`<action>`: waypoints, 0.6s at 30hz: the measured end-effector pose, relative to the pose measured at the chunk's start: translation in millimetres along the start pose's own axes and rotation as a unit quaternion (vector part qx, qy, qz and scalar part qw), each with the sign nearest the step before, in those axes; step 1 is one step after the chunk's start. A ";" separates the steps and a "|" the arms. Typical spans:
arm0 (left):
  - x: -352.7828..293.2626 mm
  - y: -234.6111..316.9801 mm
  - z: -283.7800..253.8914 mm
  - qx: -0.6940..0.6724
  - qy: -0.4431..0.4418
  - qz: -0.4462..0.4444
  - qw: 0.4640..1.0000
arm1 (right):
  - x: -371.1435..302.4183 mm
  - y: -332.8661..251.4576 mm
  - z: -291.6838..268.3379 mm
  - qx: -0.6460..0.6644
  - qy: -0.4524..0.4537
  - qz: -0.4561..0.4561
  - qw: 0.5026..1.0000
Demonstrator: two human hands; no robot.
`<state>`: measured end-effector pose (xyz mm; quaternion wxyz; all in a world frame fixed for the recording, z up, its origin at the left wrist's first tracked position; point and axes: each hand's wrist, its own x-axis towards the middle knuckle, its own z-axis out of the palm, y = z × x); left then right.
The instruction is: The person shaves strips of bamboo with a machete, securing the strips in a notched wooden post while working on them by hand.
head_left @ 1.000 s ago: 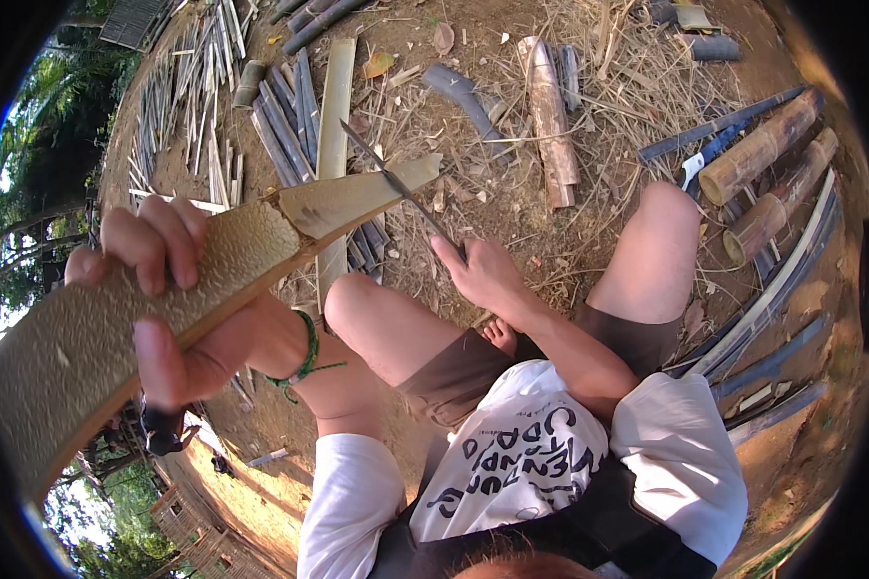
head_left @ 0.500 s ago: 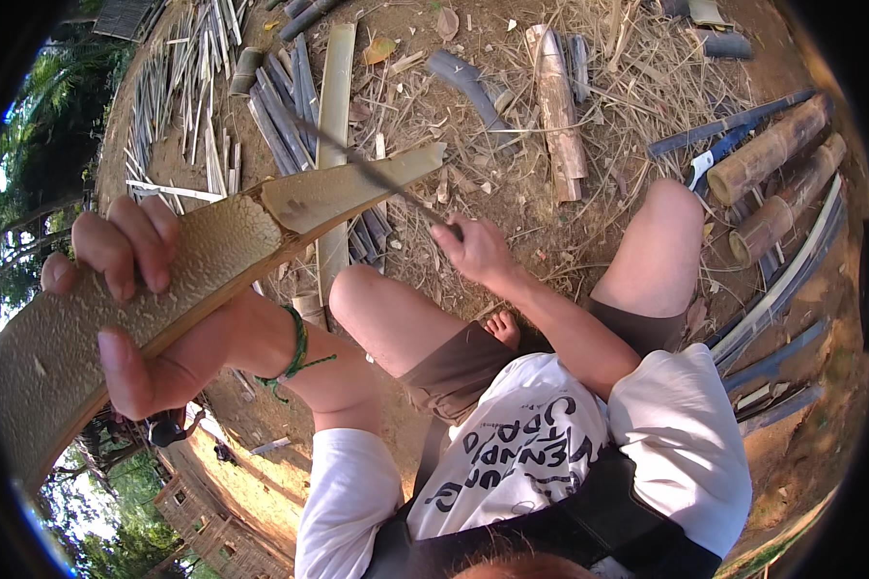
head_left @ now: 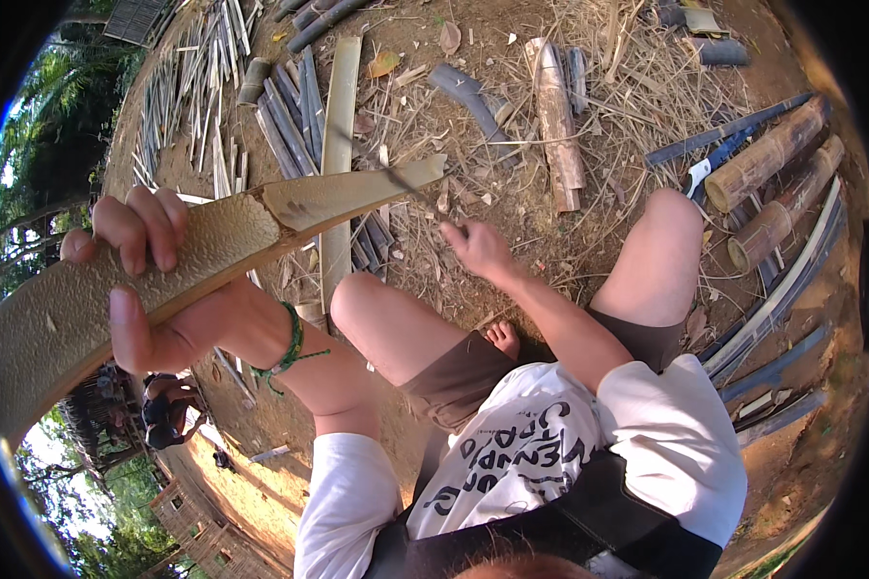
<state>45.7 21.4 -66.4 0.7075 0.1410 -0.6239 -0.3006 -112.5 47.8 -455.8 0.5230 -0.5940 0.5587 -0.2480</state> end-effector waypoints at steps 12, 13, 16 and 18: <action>-12.3 1.8 -20.3 0.005 0.065 0.004 0.998 | -45.4 -122.3 -17.7 0.118 0.017 -0.212 0.970; -7.9 1.4 -19.3 0.002 0.056 0.004 0.998 | -29.3 -86.1 -3.2 0.084 0.018 -0.184 0.979; 1.0 5.2 -14.4 -0.022 0.052 0.000 0.998 | 30.8 72.9 16.0 -0.059 -0.033 0.197 0.978; 11.2 -10.7 -17.3 -0.039 0.047 0.006 0.998 | 52.5 116.1 6.8 -0.223 0.054 0.165 0.959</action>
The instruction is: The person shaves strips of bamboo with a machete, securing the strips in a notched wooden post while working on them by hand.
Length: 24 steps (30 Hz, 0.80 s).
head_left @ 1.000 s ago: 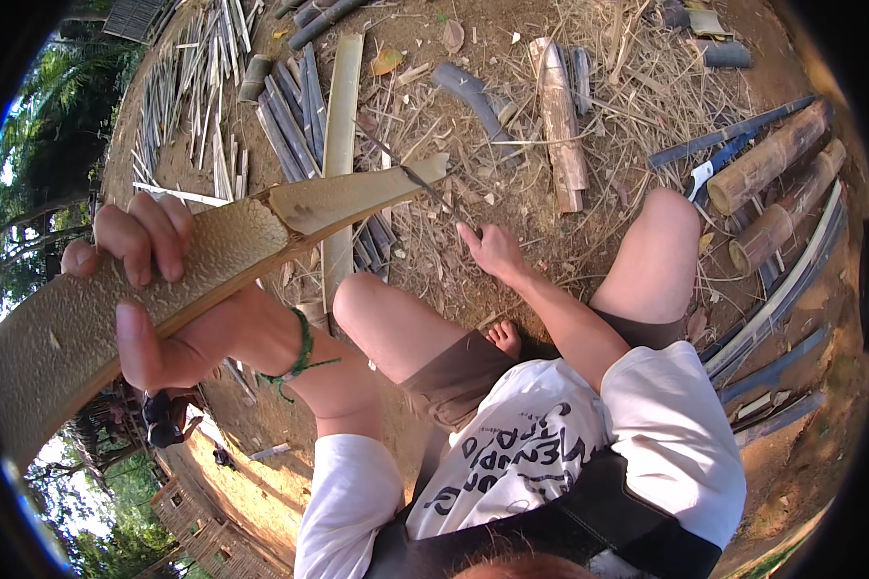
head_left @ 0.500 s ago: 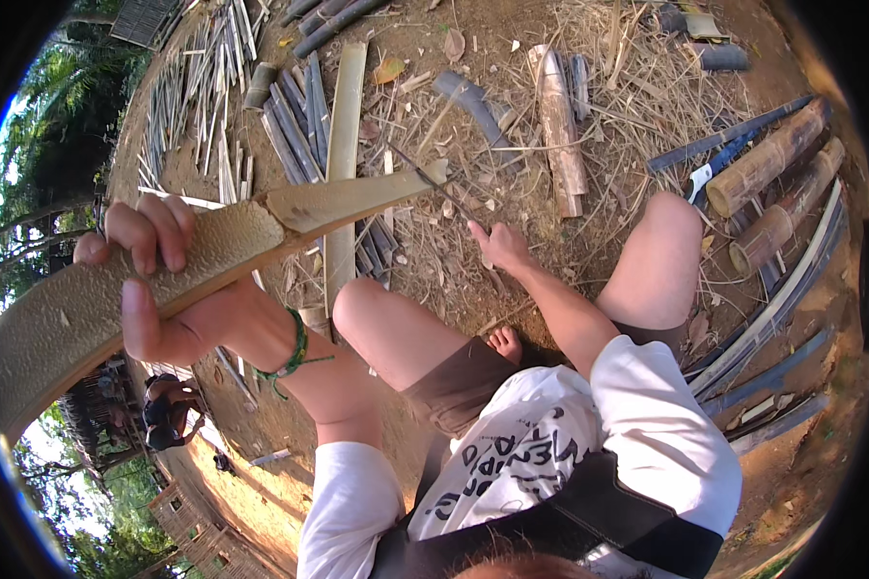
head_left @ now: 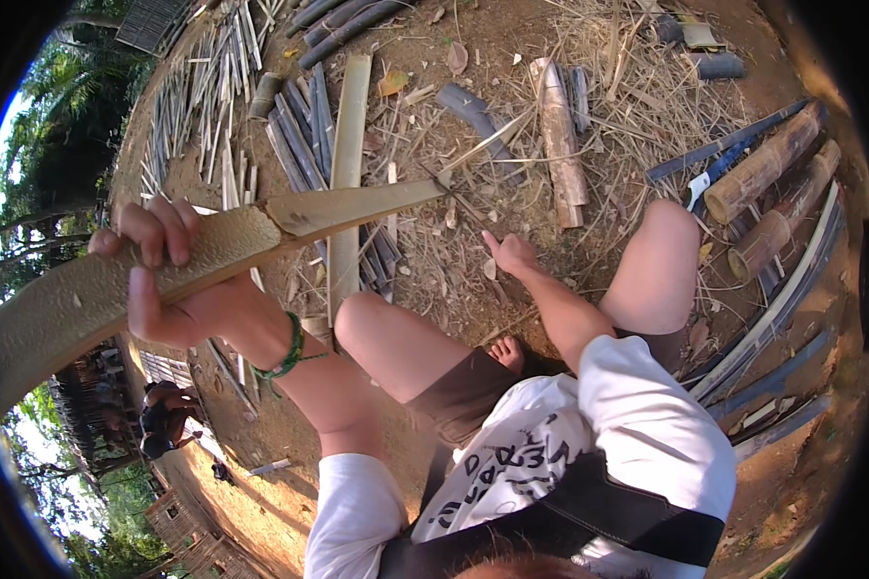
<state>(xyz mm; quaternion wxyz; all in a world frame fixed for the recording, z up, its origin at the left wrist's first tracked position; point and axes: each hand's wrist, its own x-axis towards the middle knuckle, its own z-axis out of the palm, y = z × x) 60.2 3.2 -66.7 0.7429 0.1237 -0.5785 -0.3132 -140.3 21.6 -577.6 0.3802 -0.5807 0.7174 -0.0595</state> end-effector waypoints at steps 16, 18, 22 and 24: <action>11.3 1.0 -21.3 -0.004 -0.020 -0.014 1.000 | -2.8 13.7 15.5 0.112 -0.096 0.072 0.986; 8.2 8.0 -39.4 0.023 0.001 0.006 1.000 | -19.5 -12.0 -11.9 0.221 -0.230 0.114 0.941; 2.8 16.1 -42.7 0.018 0.040 0.000 0.999 | -62.4 -80.1 -35.3 0.270 -0.188 0.028 0.944; 6.1 3.6 -49.3 0.007 0.039 -0.014 0.999 | -86.5 -105.5 -63.7 0.277 -0.130 -0.068 0.950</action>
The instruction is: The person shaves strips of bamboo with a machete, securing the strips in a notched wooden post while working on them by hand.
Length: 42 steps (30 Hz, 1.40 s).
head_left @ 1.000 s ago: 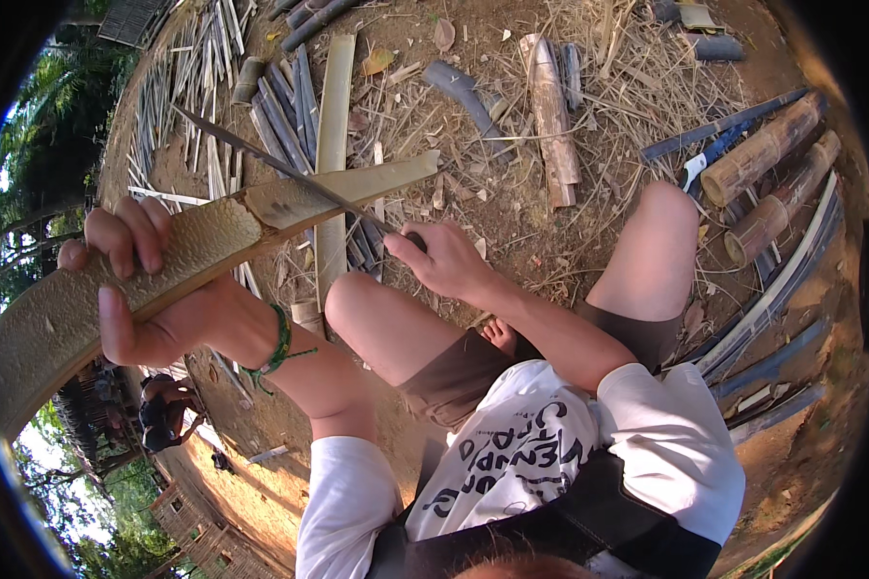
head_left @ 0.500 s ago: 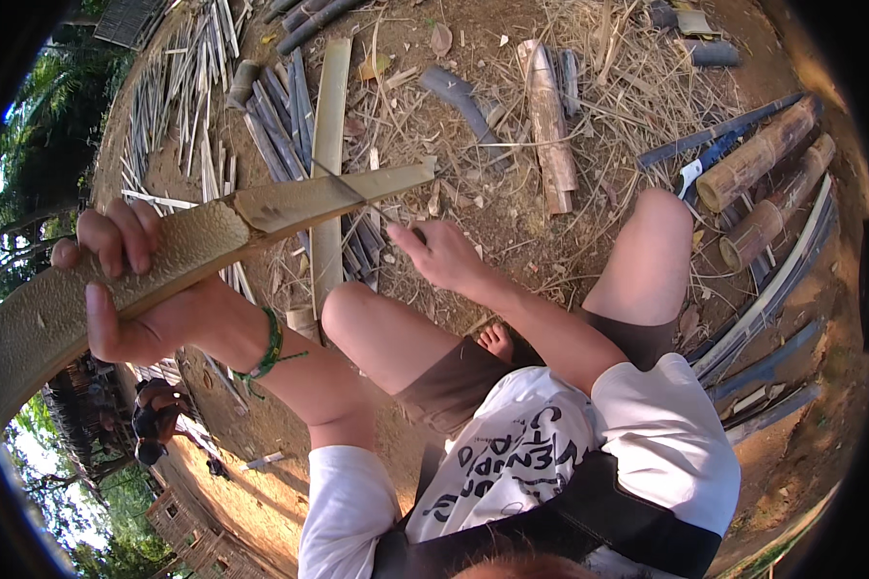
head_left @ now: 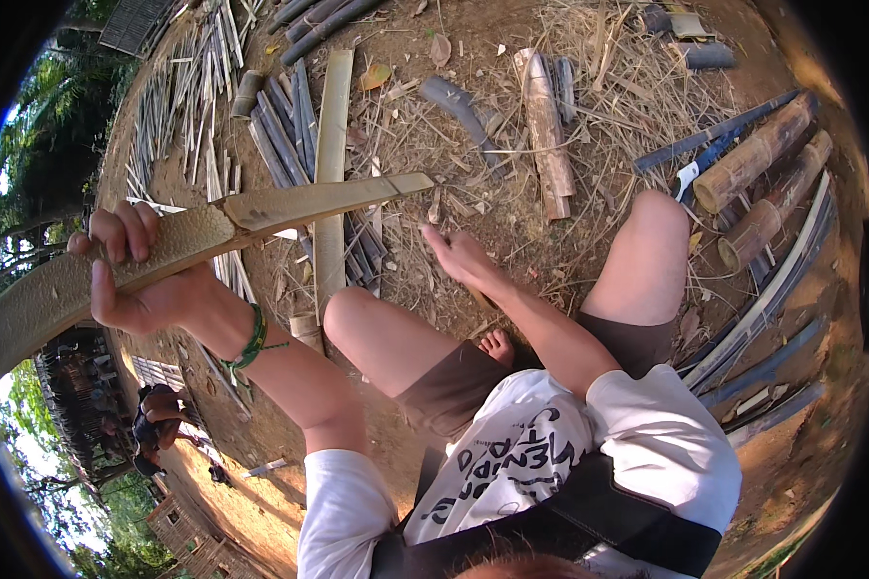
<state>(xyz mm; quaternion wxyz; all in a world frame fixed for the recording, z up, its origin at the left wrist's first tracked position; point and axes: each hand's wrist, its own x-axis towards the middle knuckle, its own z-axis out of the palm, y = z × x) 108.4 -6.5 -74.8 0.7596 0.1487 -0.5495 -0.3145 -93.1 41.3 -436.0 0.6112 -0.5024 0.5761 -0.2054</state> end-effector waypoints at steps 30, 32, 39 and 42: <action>37.9 -50.6 64.3 0.448 0.275 0.194 0.828 | 24.5 101.1 -13.3 0.048 0.064 0.128 0.989; 43.6 -56.8 63.5 0.494 0.297 0.219 0.787 | 10.7 82.7 -10.6 0.108 0.050 0.121 0.986; 74.7 -54.5 15.7 0.286 0.159 0.147 0.933 | -43.4 2.3 -26.5 0.071 0.055 0.022 0.996; 71.1 -61.2 35.7 0.264 0.112 0.136 0.948 | -60.3 -51.4 -29.7 0.099 0.044 -0.081 0.991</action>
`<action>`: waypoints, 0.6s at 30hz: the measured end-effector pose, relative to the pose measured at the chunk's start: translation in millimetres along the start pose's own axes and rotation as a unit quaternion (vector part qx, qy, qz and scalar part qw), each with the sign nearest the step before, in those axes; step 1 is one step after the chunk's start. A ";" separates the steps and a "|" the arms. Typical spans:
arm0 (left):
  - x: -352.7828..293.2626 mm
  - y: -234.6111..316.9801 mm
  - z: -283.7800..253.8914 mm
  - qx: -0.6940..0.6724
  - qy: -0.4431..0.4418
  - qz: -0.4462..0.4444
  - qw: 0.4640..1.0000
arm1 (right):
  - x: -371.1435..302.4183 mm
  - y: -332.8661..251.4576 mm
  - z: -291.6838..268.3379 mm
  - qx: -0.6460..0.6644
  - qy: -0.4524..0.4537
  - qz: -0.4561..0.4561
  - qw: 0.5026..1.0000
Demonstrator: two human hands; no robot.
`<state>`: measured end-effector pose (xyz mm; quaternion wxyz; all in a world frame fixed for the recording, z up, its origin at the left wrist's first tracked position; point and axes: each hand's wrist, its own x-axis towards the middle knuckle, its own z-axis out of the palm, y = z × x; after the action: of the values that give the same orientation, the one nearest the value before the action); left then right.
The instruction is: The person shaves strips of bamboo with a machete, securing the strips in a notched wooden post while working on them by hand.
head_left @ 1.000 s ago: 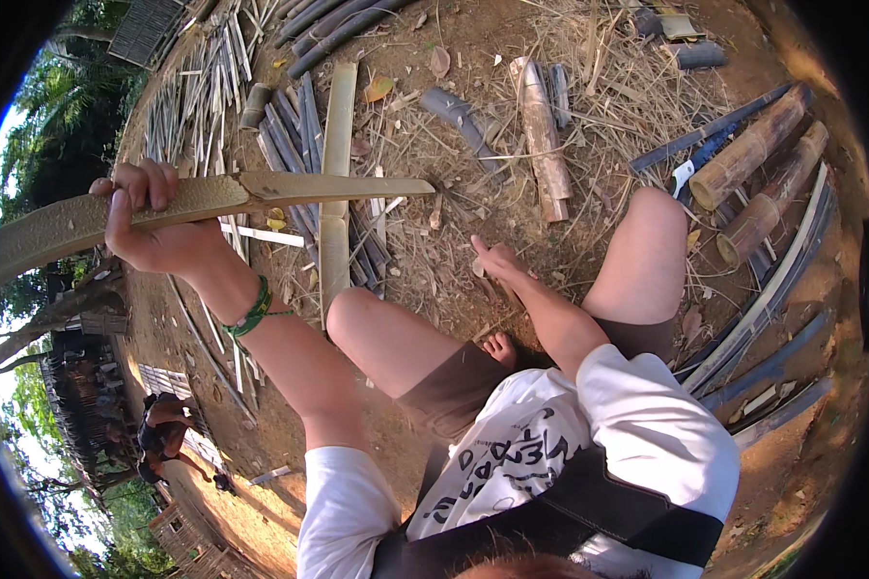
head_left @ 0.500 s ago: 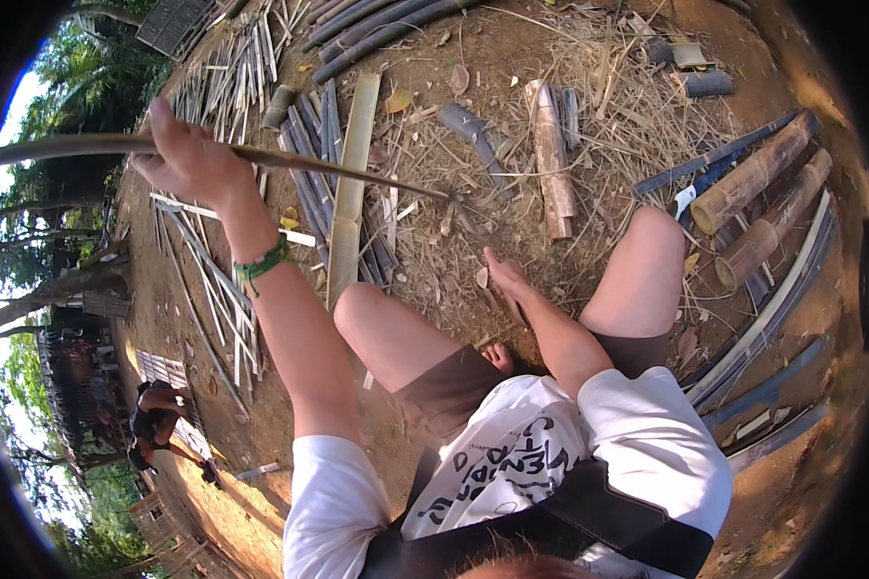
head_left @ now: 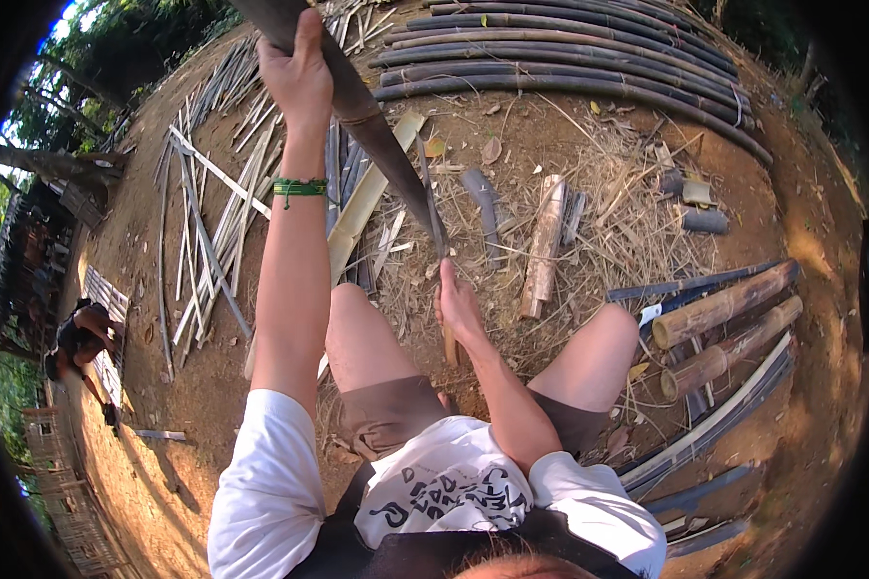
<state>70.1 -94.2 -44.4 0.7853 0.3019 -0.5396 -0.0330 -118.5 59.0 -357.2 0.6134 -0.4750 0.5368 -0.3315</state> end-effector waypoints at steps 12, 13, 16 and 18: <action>-45.5 25.8 31.6 0.123 0.015 0.141 0.982 | -41.3 -151.4 -3.3 0.083 -0.008 -0.212 0.974; -49.7 31.1 28.0 0.114 0.005 0.119 0.986 | -35.2 -136.0 -5.3 0.087 -0.022 -0.156 0.984; -62.6 44.5 30.9 0.132 -0.005 0.126 0.983 | -47.6 -130.5 -11.9 0.072 -0.016 -0.165 0.984; -67.3 53.2 25.7 0.149 0.021 0.100 0.984 | -77.5 -153.8 -7.5 0.098 -0.015 -0.236 0.967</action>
<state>5.3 -36.7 -67.0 0.7417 0.3610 -0.5495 0.1328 -125.7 77.7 -186.0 0.5692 -0.5307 0.3652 -0.5109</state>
